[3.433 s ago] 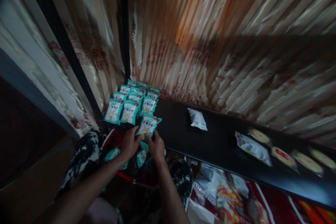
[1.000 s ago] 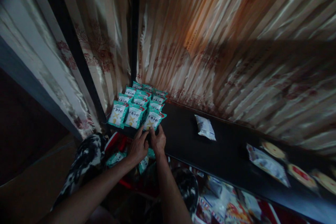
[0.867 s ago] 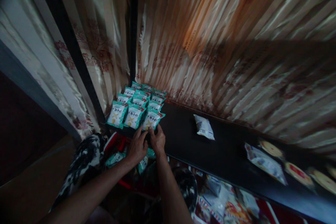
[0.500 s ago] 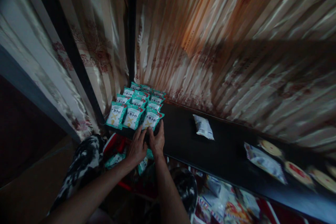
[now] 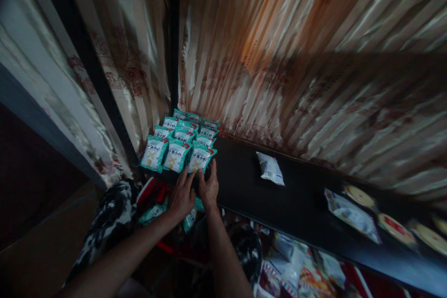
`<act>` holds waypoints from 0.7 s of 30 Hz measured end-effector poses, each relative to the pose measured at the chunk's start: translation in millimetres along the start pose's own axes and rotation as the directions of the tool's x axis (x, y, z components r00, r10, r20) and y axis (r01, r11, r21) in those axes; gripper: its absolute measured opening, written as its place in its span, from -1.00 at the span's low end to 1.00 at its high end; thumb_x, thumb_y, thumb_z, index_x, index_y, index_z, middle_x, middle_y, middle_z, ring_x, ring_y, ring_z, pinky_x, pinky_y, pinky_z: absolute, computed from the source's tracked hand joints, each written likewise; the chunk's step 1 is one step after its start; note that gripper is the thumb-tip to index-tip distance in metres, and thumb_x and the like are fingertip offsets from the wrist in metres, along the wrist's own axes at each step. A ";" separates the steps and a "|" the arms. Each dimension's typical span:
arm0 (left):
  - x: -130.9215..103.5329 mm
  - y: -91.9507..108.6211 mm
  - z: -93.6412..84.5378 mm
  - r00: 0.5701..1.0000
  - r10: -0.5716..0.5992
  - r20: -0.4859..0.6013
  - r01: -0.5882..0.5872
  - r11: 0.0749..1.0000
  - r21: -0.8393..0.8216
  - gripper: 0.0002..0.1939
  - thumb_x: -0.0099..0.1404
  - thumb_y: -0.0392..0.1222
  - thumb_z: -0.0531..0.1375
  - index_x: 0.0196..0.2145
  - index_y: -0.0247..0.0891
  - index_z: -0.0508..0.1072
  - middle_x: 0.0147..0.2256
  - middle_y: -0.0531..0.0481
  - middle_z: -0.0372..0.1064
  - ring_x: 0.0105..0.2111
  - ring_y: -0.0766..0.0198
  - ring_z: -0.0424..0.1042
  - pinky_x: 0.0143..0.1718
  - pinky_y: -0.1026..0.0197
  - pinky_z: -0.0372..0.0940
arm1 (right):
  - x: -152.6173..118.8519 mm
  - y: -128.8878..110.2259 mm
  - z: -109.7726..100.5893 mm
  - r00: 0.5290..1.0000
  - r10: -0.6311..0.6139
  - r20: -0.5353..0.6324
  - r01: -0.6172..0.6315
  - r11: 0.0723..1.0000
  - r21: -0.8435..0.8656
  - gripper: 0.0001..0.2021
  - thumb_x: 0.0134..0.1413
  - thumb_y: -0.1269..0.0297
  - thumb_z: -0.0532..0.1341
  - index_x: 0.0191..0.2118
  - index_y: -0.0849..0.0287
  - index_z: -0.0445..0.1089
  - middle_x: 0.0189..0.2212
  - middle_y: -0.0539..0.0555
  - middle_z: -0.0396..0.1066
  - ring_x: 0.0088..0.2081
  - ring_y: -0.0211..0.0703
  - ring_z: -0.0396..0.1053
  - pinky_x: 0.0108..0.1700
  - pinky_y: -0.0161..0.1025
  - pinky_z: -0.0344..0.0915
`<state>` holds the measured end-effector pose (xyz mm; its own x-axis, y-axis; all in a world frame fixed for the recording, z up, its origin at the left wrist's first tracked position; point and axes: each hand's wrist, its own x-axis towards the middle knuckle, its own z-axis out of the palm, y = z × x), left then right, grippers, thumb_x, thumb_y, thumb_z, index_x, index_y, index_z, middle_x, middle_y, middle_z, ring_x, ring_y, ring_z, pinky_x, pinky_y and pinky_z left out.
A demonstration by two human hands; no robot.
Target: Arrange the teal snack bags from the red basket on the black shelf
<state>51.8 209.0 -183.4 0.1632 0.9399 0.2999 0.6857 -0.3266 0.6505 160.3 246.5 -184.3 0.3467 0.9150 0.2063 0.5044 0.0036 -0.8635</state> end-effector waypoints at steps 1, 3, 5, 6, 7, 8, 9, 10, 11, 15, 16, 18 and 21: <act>0.1 0.3 -0.6 1.000 0.001 0.005 -0.001 1.000 0.002 -0.41 0.17 -0.46 -0.03 0.18 -0.36 0.10 0.27 -0.27 -0.13 0.27 0.02 -0.12 0.24 -0.08 -0.02 | -0.3 0.1 0.1 1.000 -0.003 0.010 0.003 1.000 -0.005 -0.31 0.06 0.04 0.06 0.27 0.21 -0.07 0.13 0.23 0.24 0.09 -0.04 0.28 0.04 -0.13 0.25; 0.3 1.0 -1.6 1.000 -0.002 0.016 0.002 1.000 0.011 -0.42 0.17 -0.46 -0.03 0.18 -0.37 0.11 0.27 -0.26 -0.13 0.27 0.02 -0.13 0.24 -0.08 -0.02 | 0.0 -0.4 0.0 0.999 -0.018 0.028 0.018 1.000 -0.023 -0.35 0.07 0.05 0.05 0.25 0.20 0.00 0.13 0.21 0.25 0.10 -0.04 0.27 0.06 -0.12 0.23; 0.5 1.6 -2.0 1.000 -0.010 0.030 0.009 1.000 0.022 -0.43 0.17 -0.46 -0.03 0.17 -0.39 0.12 0.27 -0.26 -0.14 0.27 0.02 -0.14 0.24 -0.07 -0.03 | 0.7 -1.4 0.1 0.999 -0.026 0.038 0.027 0.999 -0.041 -0.37 0.08 0.06 0.05 0.24 0.21 0.03 0.11 0.21 0.27 0.10 -0.02 0.26 0.07 -0.10 0.22; 0.4 1.9 -2.1 0.999 -0.016 0.035 0.015 1.000 0.028 -0.43 0.16 -0.46 -0.03 0.16 -0.40 0.13 0.27 -0.26 -0.14 0.27 0.02 -0.14 0.24 -0.07 -0.03 | 0.9 -1.8 0.2 0.999 -0.025 0.037 0.027 0.999 -0.047 -0.37 0.08 0.06 0.05 0.24 0.21 0.04 0.10 0.21 0.28 0.10 -0.01 0.26 0.07 -0.09 0.22; 0.2 2.1 -2.0 0.999 -0.020 0.038 0.018 0.999 0.031 -0.43 0.16 -0.46 -0.02 0.16 -0.41 0.14 0.27 -0.26 -0.14 0.27 0.02 -0.15 0.24 -0.06 -0.03 | 0.9 -2.1 0.3 0.999 -0.024 0.034 0.026 0.998 -0.050 -0.38 0.08 0.06 0.05 0.23 0.22 0.05 0.10 0.22 0.28 0.10 -0.01 0.26 0.06 -0.08 0.22; -0.2 2.2 -1.9 0.999 -0.018 0.037 0.017 0.999 0.033 -0.43 0.16 -0.46 -0.02 0.16 -0.41 0.14 0.27 -0.26 -0.15 0.27 0.02 -0.15 0.24 -0.06 -0.03 | 0.5 -2.2 0.5 0.999 -0.026 0.029 0.027 0.998 -0.051 -0.38 0.08 0.06 0.05 0.23 0.21 0.05 0.10 0.22 0.29 0.10 0.00 0.26 0.06 -0.07 0.22; -0.8 2.2 -1.8 0.999 -0.014 0.033 0.013 0.999 0.034 -0.43 0.15 -0.47 -0.02 0.16 -0.41 0.14 0.27 -0.25 -0.15 0.27 0.02 -0.15 0.24 -0.05 -0.03 | -0.2 -2.1 0.7 0.999 -0.030 0.019 0.031 0.998 -0.049 -0.38 0.08 0.06 0.06 0.23 0.21 0.05 0.10 0.22 0.28 0.10 0.00 0.25 0.07 -0.06 0.21; -1.6 2.0 -1.6 1.000 -0.007 0.024 0.006 0.999 0.035 -0.43 0.15 -0.47 -0.02 0.15 -0.40 0.15 0.27 -0.25 -0.14 0.27 0.02 -0.15 0.24 -0.05 -0.02 | -1.1 -1.9 0.7 0.999 -0.036 0.003 0.036 0.998 -0.047 -0.38 0.08 0.05 0.06 0.23 0.22 0.05 0.11 0.23 0.26 0.11 0.00 0.24 0.08 -0.06 0.20; -2.7 1.6 -1.3 1.000 0.003 0.012 -0.003 0.999 0.037 -0.43 0.15 -0.47 -0.02 0.14 -0.40 0.16 0.27 -0.26 -0.13 0.27 0.02 -0.14 0.24 -0.05 -0.01 | -2.3 -1.6 0.6 0.999 -0.043 -0.014 0.042 0.998 -0.046 -0.37 0.07 0.05 0.06 0.22 0.23 0.05 0.12 0.25 0.25 0.13 0.00 0.22 0.10 -0.05 0.18; -9.1 -2.4 1.6 0.998 0.040 -0.048 -0.038 0.998 0.056 -0.50 0.16 -0.48 -0.02 0.09 -0.39 0.22 0.25 -0.27 -0.07 0.27 0.03 -0.11 0.22 -0.08 0.03 | -8.5 0.2 -1.0 0.994 -0.074 -0.083 0.069 0.995 -0.068 -0.35 0.06 0.02 0.07 0.19 0.35 0.11 0.12 0.34 0.22 0.14 0.06 0.19 0.12 -0.02 0.15; -11.2 -4.0 2.8 0.997 0.051 -0.060 -0.047 0.997 0.059 -0.52 0.17 -0.47 -0.03 0.07 -0.39 0.24 0.24 -0.28 -0.05 0.27 0.04 -0.11 0.22 -0.08 0.04 | -10.4 0.6 -1.5 0.991 -0.085 -0.100 0.078 0.994 -0.076 -0.36 0.06 0.01 0.06 0.17 0.36 0.12 0.12 0.35 0.22 0.13 0.07 0.19 0.12 -0.01 0.15; -15.7 -7.5 5.9 0.994 0.074 -0.079 -0.069 0.996 0.059 -0.55 0.18 -0.46 -0.03 0.05 -0.39 0.26 0.24 -0.27 -0.04 0.26 0.05 -0.09 0.21 -0.08 0.05 | -14.5 1.3 -2.2 0.985 -0.108 -0.135 0.096 0.991 -0.089 -0.39 0.07 0.02 0.04 0.15 0.37 0.15 0.10 0.36 0.23 0.12 0.07 0.19 0.11 0.00 0.15; -23.7 -12.5 10.4 0.991 0.092 -0.097 -0.088 0.995 0.048 -0.58 0.19 -0.46 -0.03 0.00 -0.38 0.31 0.22 -0.27 0.01 0.26 0.08 -0.06 0.21 -0.06 0.06 | -22.3 1.4 -2.4 0.976 -0.136 -0.169 0.120 0.988 -0.101 -0.45 0.10 0.06 0.02 0.11 0.36 0.20 0.05 0.35 0.27 0.09 0.05 0.22 0.10 0.01 0.17</act>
<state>46.8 191.8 -205.9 0.1561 0.8915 0.4252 0.7017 -0.4031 0.5875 155.2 225.2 -189.0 0.4036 0.8242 0.3972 0.6197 0.0730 -0.7814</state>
